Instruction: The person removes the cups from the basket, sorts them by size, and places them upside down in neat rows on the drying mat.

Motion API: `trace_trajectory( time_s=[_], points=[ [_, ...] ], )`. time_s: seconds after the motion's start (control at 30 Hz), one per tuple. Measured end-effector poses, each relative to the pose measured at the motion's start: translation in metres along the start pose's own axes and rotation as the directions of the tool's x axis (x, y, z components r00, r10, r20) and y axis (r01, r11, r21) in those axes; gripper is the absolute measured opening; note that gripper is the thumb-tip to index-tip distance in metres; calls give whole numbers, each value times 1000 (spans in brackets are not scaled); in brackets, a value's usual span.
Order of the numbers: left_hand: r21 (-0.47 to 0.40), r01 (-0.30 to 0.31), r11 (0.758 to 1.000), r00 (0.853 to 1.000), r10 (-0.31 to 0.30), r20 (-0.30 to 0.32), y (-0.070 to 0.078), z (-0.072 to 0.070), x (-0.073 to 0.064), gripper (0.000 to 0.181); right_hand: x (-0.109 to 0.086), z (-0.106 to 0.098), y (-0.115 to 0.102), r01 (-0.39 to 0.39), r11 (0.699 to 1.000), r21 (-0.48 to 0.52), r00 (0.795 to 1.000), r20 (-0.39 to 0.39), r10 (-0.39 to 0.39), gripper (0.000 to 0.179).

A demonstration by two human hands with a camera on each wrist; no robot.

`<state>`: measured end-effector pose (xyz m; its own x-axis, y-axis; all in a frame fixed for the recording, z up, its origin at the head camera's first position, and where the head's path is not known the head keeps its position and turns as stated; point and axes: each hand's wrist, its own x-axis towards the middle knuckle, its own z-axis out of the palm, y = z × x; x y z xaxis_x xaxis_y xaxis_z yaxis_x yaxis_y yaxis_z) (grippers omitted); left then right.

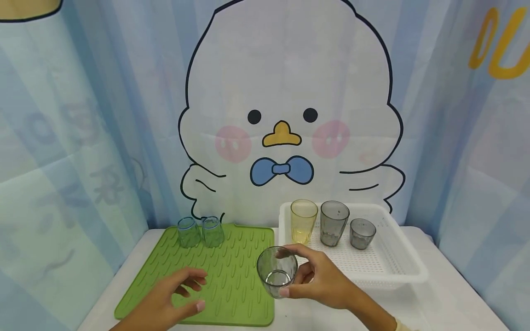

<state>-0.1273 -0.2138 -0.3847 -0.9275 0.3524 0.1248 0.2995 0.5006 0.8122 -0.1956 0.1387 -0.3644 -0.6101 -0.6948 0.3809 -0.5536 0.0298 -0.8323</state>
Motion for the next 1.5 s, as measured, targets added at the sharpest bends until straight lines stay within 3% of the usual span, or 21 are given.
trace_trajectory(
  time_s=[0.17, 0.3, 0.33, 0.4, 0.53, 0.7, 1.0, 1.23, 1.5],
  points=[
    [-29, -73, 997, 997, 74, 14, 22, 19, 0, 51, -4, 22, -5, -33, 993, 112, 999, 34, 29, 63],
    [-30, -110, 993, 994, 111, 24, 34, 30, 2, 58, -7, 36, -6, -126, 977, 170, 992, 50, 119, 61],
    [-35, -121, 992, 992, 122, 26, 36, 33, 2, 59, -8, 39, -5, -119, 978, 171, 992, 52, 112, 62],
    [-54, -140, 989, 989, 142, 34, 39, 37, 3, 62, -8, 44, -4, -129, 972, 195, 991, 64, 119, 61],
    [-82, -198, 977, 978, 202, 46, 38, 45, 5, 72, -8, 52, 1, -36, 982, 185, 996, 90, 19, 62],
    [-74, -285, 956, 957, 288, 31, 34, 52, 6, 79, -9, 59, 4, -85, 973, 214, 988, 147, 54, 58],
    [-46, -315, 948, 949, 315, -2, 35, 59, 6, 75, -7, 66, 13, -67, 969, 236, 980, 197, 20, 59],
    [-4, -268, 963, 963, 268, 21, 37, 53, 7, 69, -6, 68, 15, -82, 958, 274, 980, 195, 28, 60],
    [47, -310, 950, 949, 311, -38, 50, 47, 8, 66, -3, 74, 29, -71, 947, 312, 979, 202, 7, 58]
  ],
)
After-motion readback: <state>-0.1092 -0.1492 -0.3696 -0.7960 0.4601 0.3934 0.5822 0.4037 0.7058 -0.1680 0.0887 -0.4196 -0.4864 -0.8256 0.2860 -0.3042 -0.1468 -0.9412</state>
